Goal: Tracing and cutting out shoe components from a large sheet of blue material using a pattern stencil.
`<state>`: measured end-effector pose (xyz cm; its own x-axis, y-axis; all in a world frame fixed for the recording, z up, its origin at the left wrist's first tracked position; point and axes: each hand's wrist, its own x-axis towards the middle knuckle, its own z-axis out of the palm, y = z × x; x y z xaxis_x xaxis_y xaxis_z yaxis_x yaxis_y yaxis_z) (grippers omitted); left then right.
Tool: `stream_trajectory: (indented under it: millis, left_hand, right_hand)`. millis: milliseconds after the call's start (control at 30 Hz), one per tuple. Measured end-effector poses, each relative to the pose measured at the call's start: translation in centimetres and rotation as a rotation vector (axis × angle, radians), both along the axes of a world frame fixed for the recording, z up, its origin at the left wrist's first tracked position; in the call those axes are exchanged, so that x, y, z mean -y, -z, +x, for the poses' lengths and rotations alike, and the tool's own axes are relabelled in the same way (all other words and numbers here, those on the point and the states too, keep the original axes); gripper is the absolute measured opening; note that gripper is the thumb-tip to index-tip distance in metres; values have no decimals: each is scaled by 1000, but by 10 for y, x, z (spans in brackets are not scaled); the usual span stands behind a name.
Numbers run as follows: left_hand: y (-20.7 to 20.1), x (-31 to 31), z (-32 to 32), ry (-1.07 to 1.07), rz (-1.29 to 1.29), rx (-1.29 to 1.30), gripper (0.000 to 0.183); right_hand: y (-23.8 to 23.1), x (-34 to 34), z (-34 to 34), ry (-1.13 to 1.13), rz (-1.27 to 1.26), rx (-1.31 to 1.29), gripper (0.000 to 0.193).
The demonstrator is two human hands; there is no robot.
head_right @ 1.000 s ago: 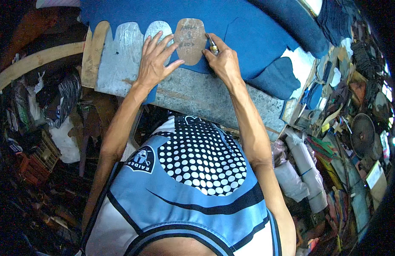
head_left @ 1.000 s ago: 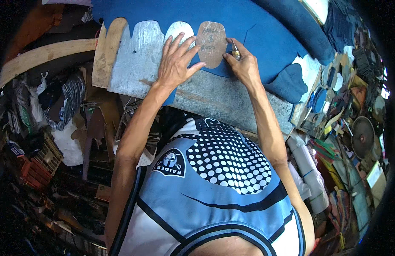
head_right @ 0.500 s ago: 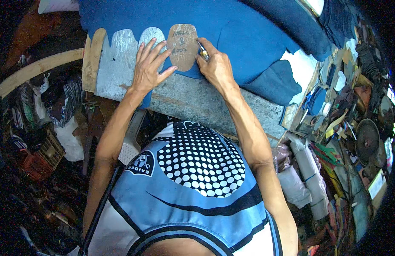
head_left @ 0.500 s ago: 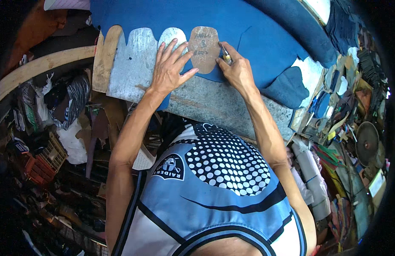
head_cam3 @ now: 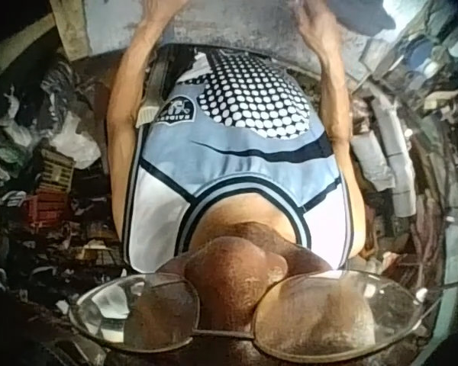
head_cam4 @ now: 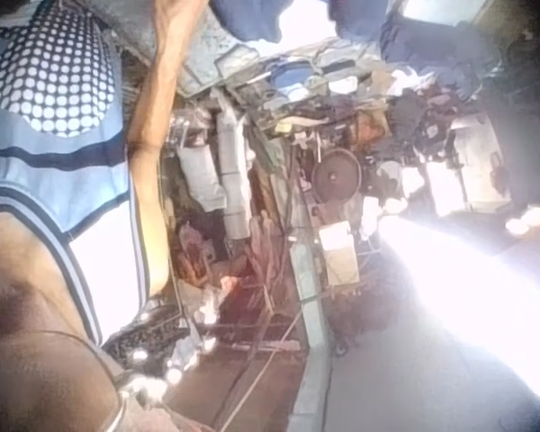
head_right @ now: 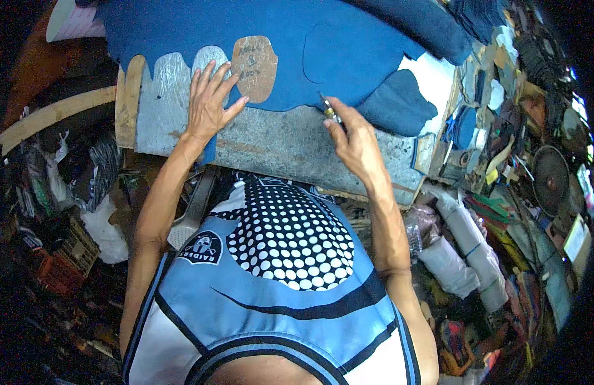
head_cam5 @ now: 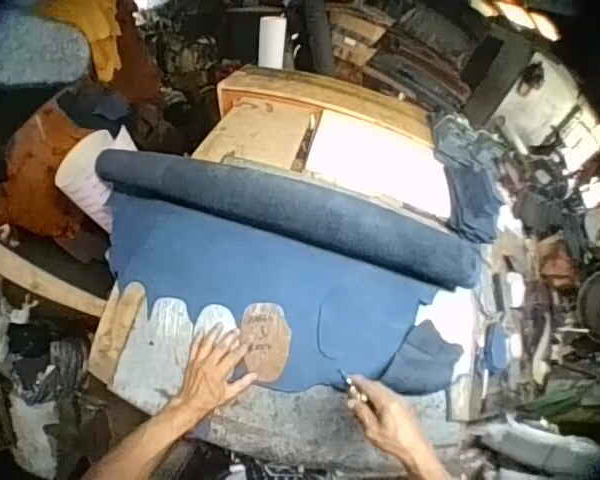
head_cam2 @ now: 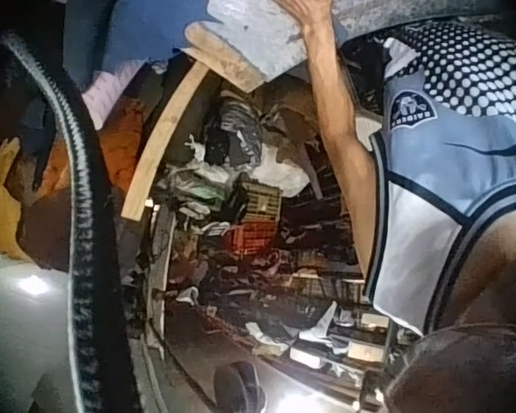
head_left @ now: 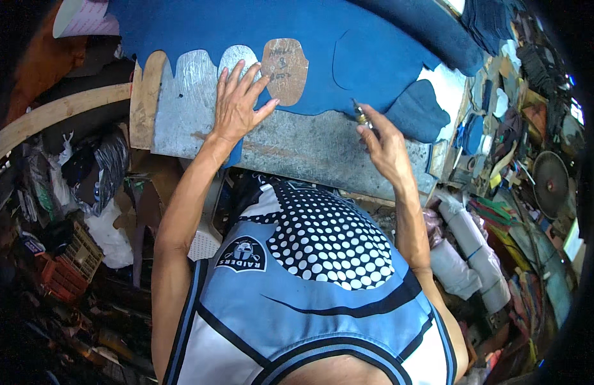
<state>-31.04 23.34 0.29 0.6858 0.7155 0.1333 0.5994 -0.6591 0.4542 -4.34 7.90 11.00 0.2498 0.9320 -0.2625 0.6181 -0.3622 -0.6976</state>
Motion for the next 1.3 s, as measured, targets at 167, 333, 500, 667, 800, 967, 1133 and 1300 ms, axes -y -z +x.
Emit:
stream_trajectory:
  millis: [167,333,500,667,800,967,1133,1300]
  left_hand:
    - [-23,-6,10,57,128,-15,37]
    - [-49,-75,47,415,-182,-247,21]
    - [3,-165,79,572,-1207,-221,63]
    - [1,-178,100,583,-1487,-369,72]
    - [0,-176,106,558,-1521,-400,78]
    - [-3,-176,113,527,-1589,-467,89]
    - [-6,-171,120,488,-1660,-542,100]
    - [-4,-164,113,496,-1550,-480,99]
  right_hand:
    - [-7,2,-52,-153,-73,86,34]
    - [15,-34,-97,-205,26,105,31]
    - [49,-78,-120,-126,164,189,29]
    - [55,-94,-137,-74,98,285,32]
    - [57,-102,-142,-56,84,342,34]
    - [60,-108,-143,-51,64,388,35]
    - [65,-108,-141,-49,115,396,34]
    - [63,-107,-142,-47,59,411,33]
